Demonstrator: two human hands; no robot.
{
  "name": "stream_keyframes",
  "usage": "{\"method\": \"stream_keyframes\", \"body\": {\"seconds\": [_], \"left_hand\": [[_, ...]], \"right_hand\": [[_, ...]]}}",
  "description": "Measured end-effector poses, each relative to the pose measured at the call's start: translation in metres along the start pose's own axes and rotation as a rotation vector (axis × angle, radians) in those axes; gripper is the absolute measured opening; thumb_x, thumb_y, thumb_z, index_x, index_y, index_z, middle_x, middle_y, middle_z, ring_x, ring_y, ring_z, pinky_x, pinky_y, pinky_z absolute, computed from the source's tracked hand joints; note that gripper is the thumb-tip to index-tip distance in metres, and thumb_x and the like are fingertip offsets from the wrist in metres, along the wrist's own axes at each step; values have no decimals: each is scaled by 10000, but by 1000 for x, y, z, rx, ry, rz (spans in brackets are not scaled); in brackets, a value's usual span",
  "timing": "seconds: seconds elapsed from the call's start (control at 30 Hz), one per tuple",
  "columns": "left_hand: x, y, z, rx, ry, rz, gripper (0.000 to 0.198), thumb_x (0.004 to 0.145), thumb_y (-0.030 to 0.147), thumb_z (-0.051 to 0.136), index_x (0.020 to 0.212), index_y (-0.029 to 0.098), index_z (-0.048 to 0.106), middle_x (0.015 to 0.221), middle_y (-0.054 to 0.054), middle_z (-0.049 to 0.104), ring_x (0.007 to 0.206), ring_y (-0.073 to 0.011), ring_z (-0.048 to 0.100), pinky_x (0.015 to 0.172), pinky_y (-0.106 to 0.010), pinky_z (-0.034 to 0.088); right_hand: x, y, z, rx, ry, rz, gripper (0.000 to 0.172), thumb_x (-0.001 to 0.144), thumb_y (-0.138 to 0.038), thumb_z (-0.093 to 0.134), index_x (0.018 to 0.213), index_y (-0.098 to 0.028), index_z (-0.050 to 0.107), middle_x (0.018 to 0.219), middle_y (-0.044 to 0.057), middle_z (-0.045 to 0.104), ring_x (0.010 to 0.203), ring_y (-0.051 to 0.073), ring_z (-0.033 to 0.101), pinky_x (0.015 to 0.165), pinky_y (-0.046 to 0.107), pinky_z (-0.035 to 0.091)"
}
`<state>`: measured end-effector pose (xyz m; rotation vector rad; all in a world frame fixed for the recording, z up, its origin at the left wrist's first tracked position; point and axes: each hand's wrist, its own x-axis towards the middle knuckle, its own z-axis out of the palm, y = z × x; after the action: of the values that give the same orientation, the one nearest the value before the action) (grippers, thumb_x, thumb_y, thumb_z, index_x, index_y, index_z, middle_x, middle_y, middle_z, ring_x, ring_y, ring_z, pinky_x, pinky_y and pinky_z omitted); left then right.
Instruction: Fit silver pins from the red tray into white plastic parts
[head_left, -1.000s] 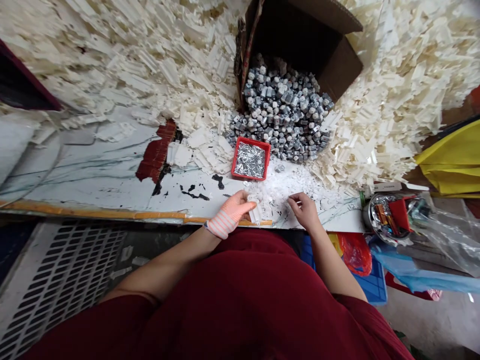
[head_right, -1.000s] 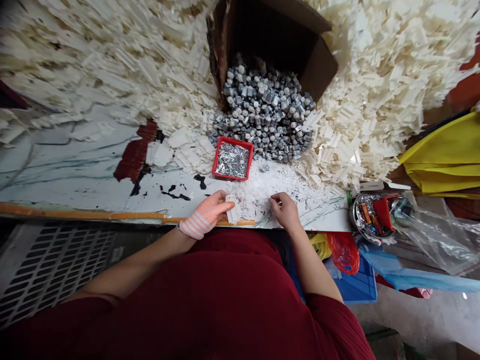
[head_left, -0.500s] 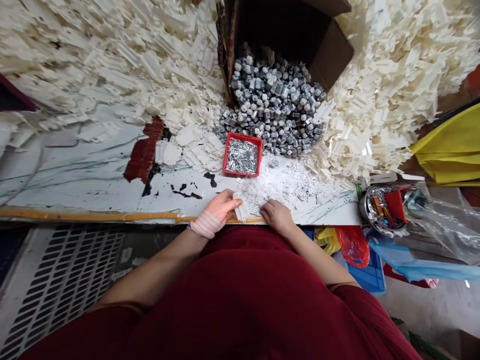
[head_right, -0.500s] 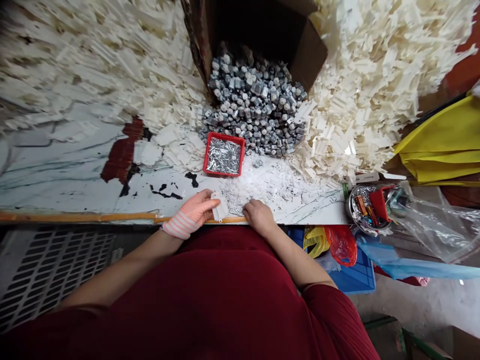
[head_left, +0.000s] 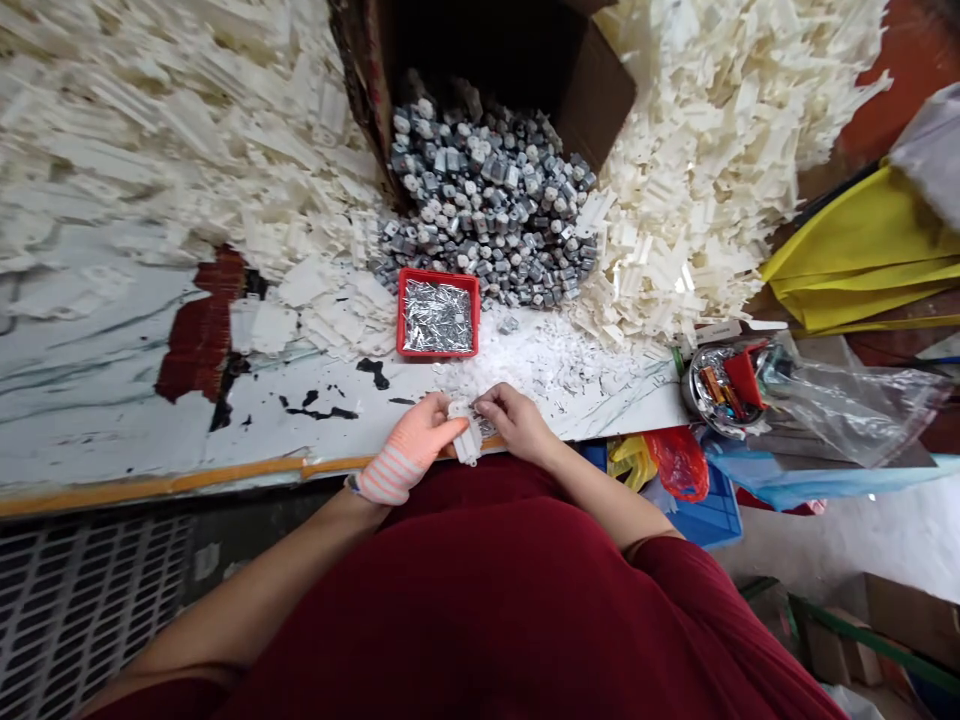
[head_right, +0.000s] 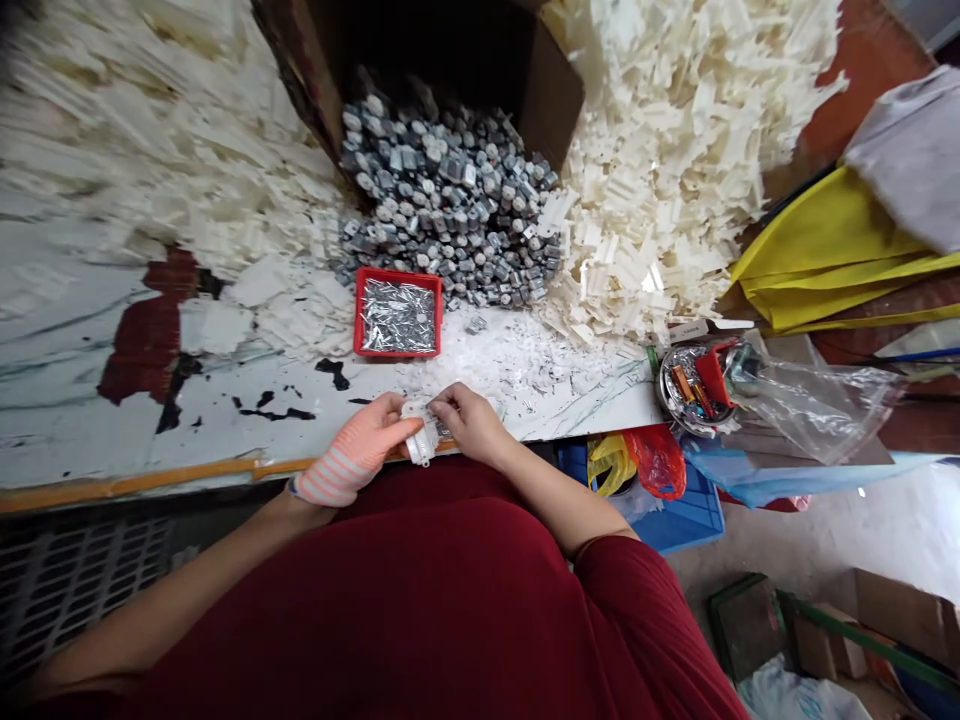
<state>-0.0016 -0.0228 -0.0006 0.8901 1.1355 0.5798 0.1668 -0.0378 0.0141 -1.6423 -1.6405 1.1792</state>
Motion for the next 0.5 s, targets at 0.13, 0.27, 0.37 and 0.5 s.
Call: {"method": "stream_keyframes", "body": {"seconds": [0.13,0.27,0.37,0.5], "left_hand": [[-4,3,3,-93,-15,-71,353,642,325,720,811,199,436,568,67,575,518,-141,595,500,-261,508],[-10,11,8,-181,-39,-123,352,637,319,717,829,194,450,582,59,584,545,-149,615,484,-246,502],[-8,9,7,-194,-60,-128,355,642,331,723,839,191,463,616,47,599,536,-146,607,484,-261,514],[0,0,4,-208,-58,-138,347,647,323,731,847,193,479,684,27,624,580,-156,632,532,-291,550]], "right_hand": [[0,0,8,-266,-27,3,111,920,-320,511,926,-227,572,854,15,662,768,161,594,701,263,417],[-2,3,8,-328,-74,-34,135,933,-315,505,968,-231,605,904,27,683,811,166,617,715,262,426],[-7,17,-11,-234,-72,-105,151,932,-289,502,971,-228,635,963,27,682,882,152,620,782,251,444],[-16,50,-46,-394,164,32,147,903,-250,528,922,-206,667,952,60,660,895,178,607,796,280,446]]}}
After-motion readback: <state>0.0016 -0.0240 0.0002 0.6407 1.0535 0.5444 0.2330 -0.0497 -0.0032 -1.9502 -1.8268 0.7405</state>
